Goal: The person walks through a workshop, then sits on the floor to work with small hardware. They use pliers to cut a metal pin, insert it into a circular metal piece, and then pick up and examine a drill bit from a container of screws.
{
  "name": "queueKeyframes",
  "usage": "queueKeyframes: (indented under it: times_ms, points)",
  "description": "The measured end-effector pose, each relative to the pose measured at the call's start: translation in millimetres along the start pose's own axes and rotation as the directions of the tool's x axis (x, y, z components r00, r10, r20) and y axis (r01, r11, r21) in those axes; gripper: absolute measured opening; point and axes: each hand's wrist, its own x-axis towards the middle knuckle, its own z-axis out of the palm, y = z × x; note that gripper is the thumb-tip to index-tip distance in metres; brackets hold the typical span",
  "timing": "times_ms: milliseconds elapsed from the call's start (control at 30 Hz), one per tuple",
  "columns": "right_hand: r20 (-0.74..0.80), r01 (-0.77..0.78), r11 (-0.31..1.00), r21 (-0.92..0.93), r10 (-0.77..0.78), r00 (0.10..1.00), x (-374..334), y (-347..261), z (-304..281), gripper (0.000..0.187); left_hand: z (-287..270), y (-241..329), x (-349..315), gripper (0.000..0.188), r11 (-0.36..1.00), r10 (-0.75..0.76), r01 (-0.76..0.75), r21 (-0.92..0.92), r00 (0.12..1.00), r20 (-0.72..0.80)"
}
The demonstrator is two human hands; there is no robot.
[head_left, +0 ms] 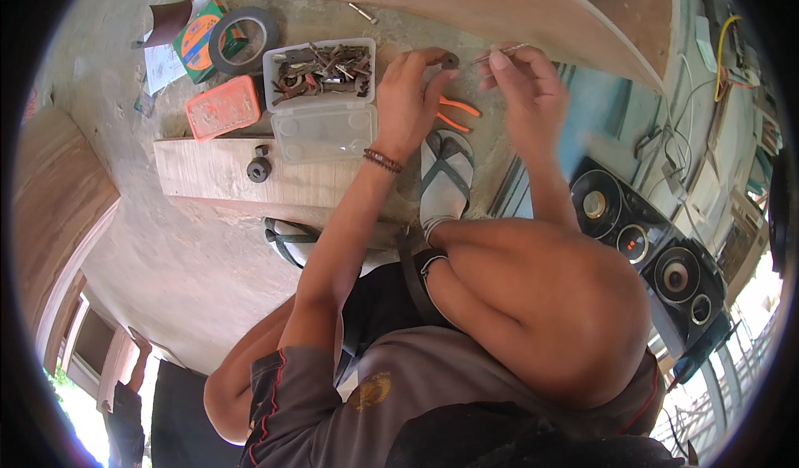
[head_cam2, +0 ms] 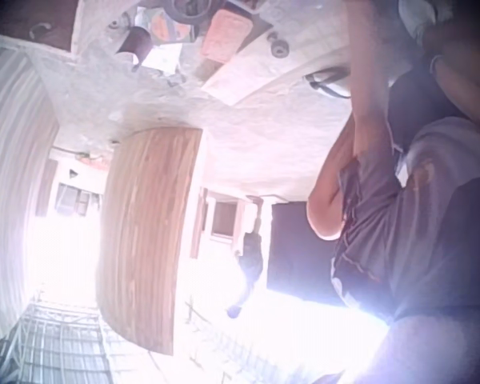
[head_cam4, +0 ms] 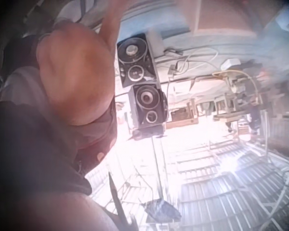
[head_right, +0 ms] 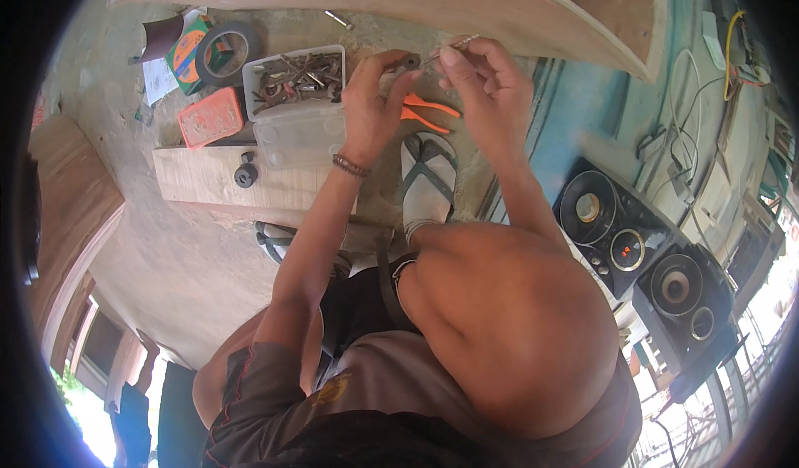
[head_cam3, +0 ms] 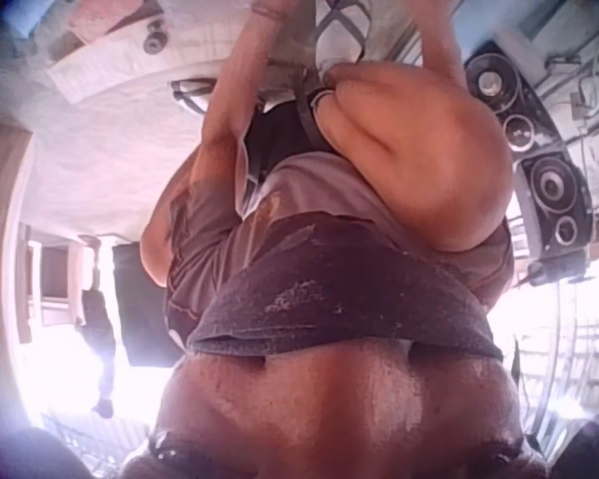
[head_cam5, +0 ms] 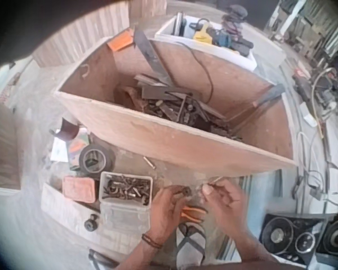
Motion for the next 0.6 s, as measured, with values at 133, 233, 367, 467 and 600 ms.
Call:
queueKeyframes:
  times_ms: [133,233,367,467,600]
  points:
    - [0.095,0.214,0.969,-0.123,-0.203,0.975,-1,-30,9,0.016,-21,35,3,0.029,0.986,-0.058,0.041,-0.164,0.994,-0.096]
    - [0.209,0.338,0.909,-0.245,-0.291,0.934,-1,-47,13,0.013,-35,43,10,0.031,0.987,0.055,-0.079,-0.143,0.985,-0.164]
    - [0.297,0.431,0.849,-0.304,-0.345,0.89,-1,-61,17,0.011,-48,51,16,0.033,0.984,0.125,-0.147,-0.102,0.973,-0.195]
    - [0.207,0.489,0.834,-0.257,-0.446,0.871,-1,-54,22,0.012,-52,50,18,0.033,0.98,0.168,-0.185,-0.075,0.967,-0.193]
    - [0.201,0.52,0.823,-0.229,-0.482,0.853,0,-52,26,0.01,-53,49,18,0.035,0.976,0.19,-0.205,-0.067,0.964,-0.183]
